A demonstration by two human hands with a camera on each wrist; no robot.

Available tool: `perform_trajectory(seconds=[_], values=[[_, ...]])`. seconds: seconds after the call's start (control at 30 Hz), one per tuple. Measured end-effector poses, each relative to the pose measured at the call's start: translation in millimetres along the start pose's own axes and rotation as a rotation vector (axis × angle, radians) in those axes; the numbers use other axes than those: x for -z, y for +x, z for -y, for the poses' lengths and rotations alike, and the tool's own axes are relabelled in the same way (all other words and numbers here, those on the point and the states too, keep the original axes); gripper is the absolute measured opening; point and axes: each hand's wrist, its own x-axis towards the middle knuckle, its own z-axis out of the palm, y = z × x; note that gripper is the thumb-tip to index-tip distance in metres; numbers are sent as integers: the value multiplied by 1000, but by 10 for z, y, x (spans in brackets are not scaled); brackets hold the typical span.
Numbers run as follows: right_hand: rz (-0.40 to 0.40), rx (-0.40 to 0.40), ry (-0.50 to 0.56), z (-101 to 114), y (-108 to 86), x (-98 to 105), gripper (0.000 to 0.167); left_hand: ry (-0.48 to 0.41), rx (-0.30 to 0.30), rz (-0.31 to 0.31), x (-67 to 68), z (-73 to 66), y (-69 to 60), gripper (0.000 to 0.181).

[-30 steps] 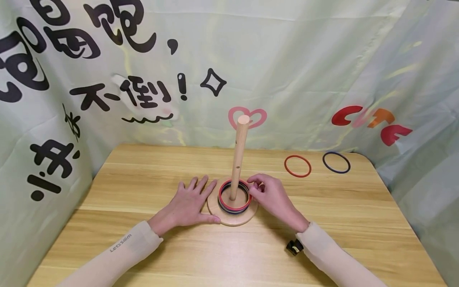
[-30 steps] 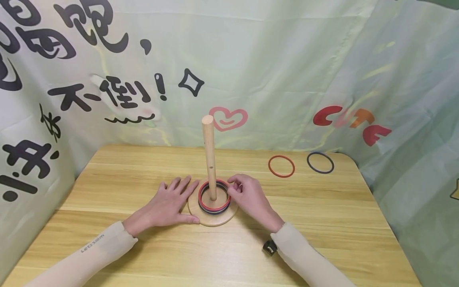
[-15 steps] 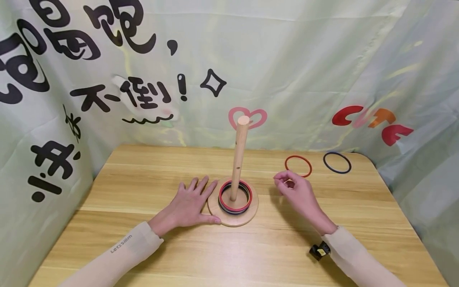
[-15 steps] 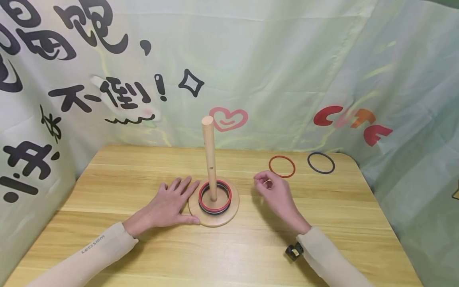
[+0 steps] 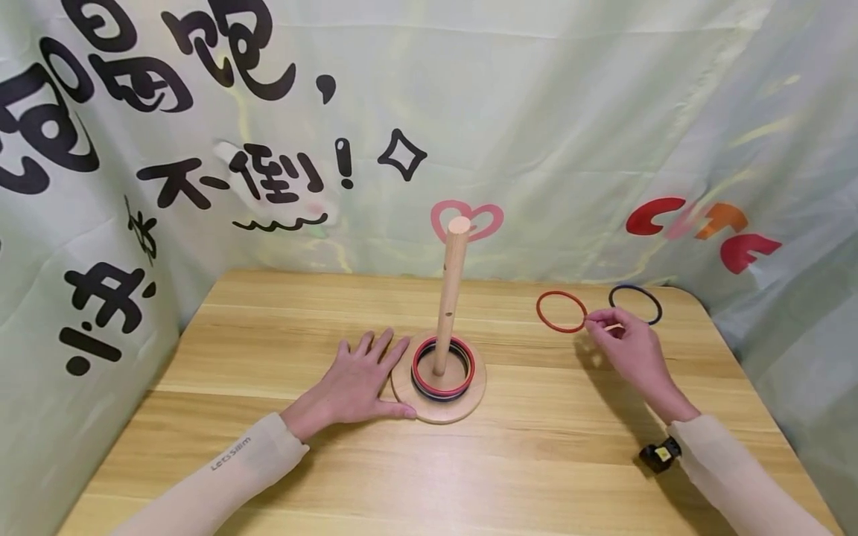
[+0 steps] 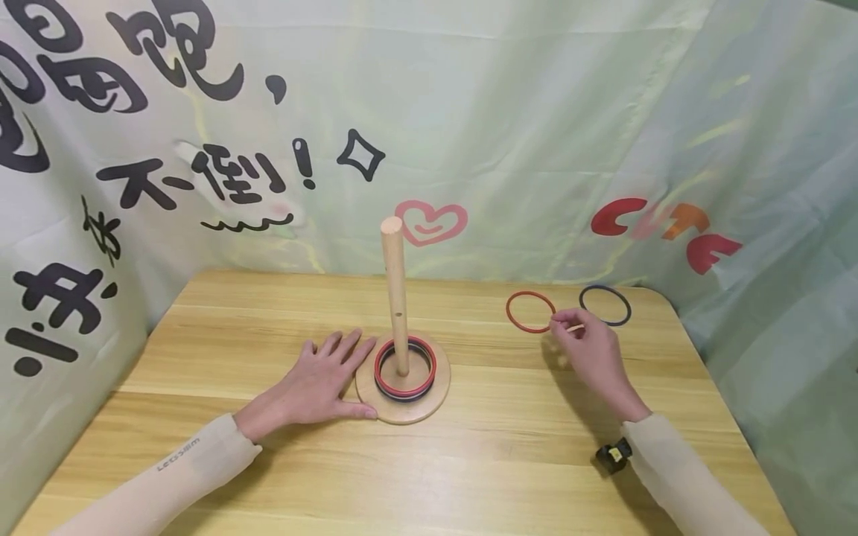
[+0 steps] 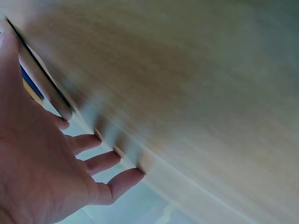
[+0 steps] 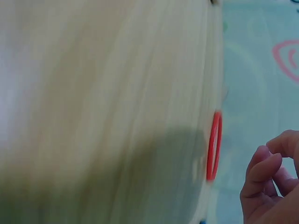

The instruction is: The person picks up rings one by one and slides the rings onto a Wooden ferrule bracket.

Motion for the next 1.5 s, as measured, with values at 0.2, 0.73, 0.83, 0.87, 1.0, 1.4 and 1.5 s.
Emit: perform_trajectory(seconds=[0.2,0.73,0.83,0.87,1.0,1.4,1.5], values=[[2,-50,-74,-210,138,163,39,2,7,-3,-1,17,-15,124],[90,-202,-183,-710,387,450,48,2,4,5,-20,-5,6,124],[94,-178,-224,-751,414,465,42,-1,6,12,-13,-10,8,124],[98,-166,-235,-760,421,466,40,-3,8,13,-10,-10,6,124],[112,-129,-273,-781,445,457,30,-9,10,10,-11,-1,0,124],[132,-59,-328,-747,340,481,22,-13,10,7,-9,-14,3,123],[108,-34,-325,-724,276,483,21,-12,13,8,-14,-12,3,123]])
